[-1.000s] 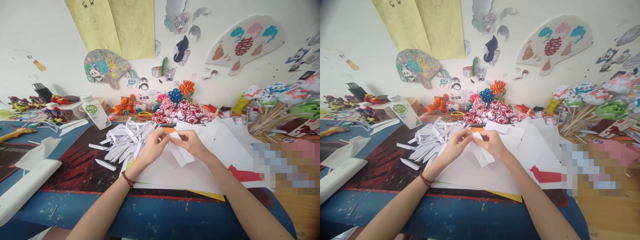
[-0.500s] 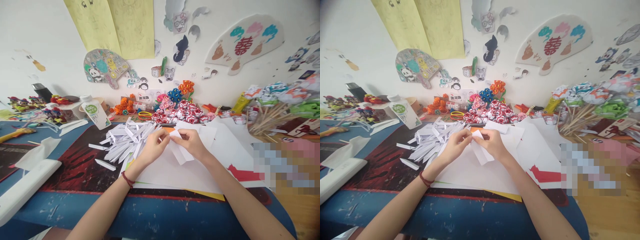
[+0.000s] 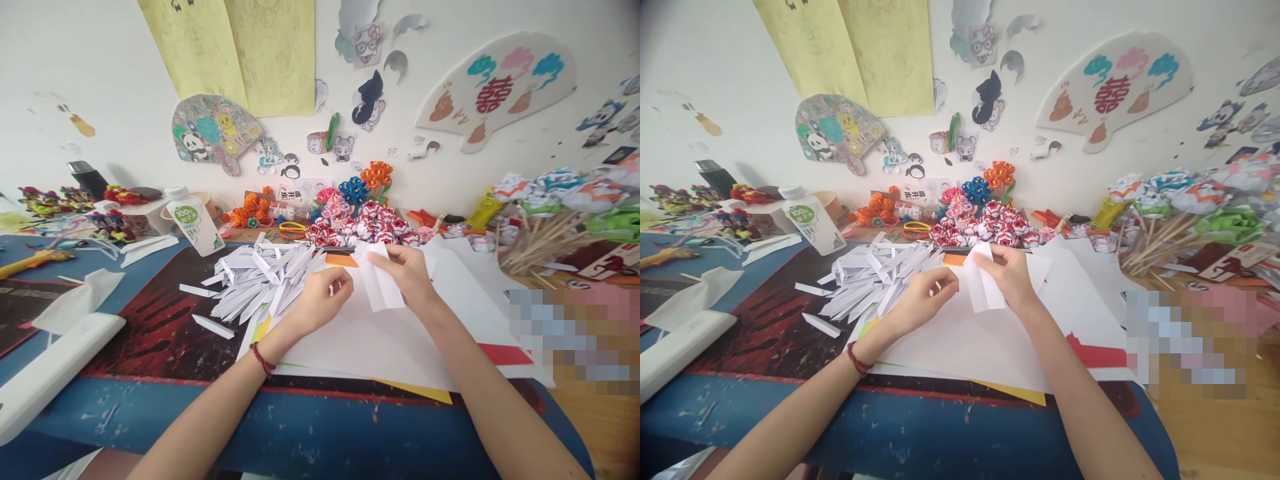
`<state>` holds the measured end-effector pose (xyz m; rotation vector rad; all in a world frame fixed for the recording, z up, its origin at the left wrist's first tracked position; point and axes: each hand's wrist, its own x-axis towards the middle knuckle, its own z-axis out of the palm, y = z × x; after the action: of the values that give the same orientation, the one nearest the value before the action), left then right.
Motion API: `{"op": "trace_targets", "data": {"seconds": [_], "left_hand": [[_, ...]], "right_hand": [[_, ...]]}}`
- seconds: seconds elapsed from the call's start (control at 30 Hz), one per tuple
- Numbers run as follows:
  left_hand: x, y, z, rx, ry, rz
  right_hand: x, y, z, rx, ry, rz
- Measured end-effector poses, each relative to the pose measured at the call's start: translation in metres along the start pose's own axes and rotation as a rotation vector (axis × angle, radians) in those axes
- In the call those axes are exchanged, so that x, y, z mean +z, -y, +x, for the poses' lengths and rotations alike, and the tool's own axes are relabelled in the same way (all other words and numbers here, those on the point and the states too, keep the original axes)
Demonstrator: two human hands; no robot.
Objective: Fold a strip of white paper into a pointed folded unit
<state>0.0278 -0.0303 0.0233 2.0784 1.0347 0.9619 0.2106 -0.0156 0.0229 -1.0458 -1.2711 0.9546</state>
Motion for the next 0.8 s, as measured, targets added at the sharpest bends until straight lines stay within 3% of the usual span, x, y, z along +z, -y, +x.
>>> {"op": "trace_targets", "data": {"seconds": [0.2,0.27,0.53,0.67,0.8], "left_hand": [[-0.004,0.009,0.005,-0.065,-0.152,-0.019],[-0.006,0.011,0.006,-0.071,-0.158,-0.076],[-0.006,0.01,0.005,-0.047,-0.199,-0.104],[-0.009,0.016,0.007,-0.11,-0.306,-0.275],[-0.012,0.016,0.01,-0.15,-0.43,-0.436]], "right_hand": [[0.01,0.003,-0.008,0.07,0.356,-0.041],[0.013,0.003,-0.01,0.062,0.412,-0.053],[0.013,0.002,-0.01,0.072,0.376,-0.09],[0.013,0.003,-0.008,0.109,0.414,0.017],[0.009,0.0,-0.003,0.149,0.308,-0.047]]}}
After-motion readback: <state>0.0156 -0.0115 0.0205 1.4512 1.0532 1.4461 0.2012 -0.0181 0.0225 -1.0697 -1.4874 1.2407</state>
